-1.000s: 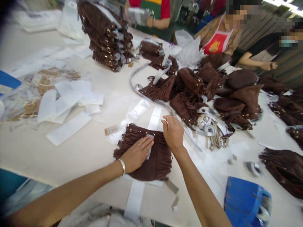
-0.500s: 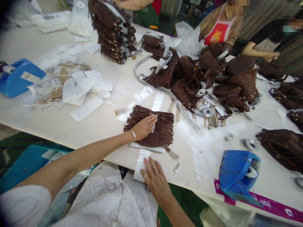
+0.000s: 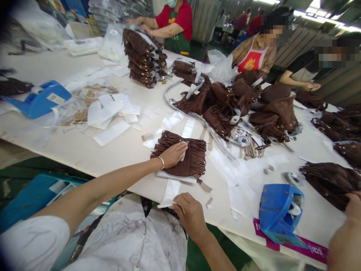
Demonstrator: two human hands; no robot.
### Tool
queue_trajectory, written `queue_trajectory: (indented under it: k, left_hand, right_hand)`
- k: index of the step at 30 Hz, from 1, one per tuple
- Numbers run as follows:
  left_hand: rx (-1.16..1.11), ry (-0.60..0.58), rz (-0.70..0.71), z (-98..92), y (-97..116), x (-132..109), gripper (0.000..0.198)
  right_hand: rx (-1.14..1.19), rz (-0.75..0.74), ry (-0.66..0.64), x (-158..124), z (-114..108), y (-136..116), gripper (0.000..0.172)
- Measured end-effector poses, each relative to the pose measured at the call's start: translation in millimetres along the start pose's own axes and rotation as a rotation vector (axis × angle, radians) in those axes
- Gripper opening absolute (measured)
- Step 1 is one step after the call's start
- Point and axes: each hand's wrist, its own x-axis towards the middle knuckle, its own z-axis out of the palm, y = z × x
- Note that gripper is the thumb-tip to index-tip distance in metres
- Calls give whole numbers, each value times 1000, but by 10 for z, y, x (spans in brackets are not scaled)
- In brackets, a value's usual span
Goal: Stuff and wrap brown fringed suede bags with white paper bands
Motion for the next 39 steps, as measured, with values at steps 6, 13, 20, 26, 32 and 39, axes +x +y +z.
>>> queue_trajectory:
  k: [6, 13, 20, 26, 32, 39]
  left_hand:
    - [5, 10, 4, 6, -5, -2, 48]
    - [7, 41, 5, 23, -14, -3, 48]
    - [12, 63, 8, 14, -1, 2, 47]
    - [-9, 49, 6, 35, -15, 15, 47]
    - [-6, 52, 3, 38, -12, 11, 47]
    - [13, 71, -4, 54, -9, 14, 48]
  right_hand:
    - [342, 409, -51, 204, 66, 209, 27]
    - [591, 392, -102, 219, -16, 240, 38]
    - [-364, -328, 80, 18, 87, -111, 19]
    - [-510, -355, 92, -237, 319, -153, 28]
    - [-541, -348, 213, -403, 433, -119, 34]
    - [-587, -528, 332, -414, 485, -74, 23]
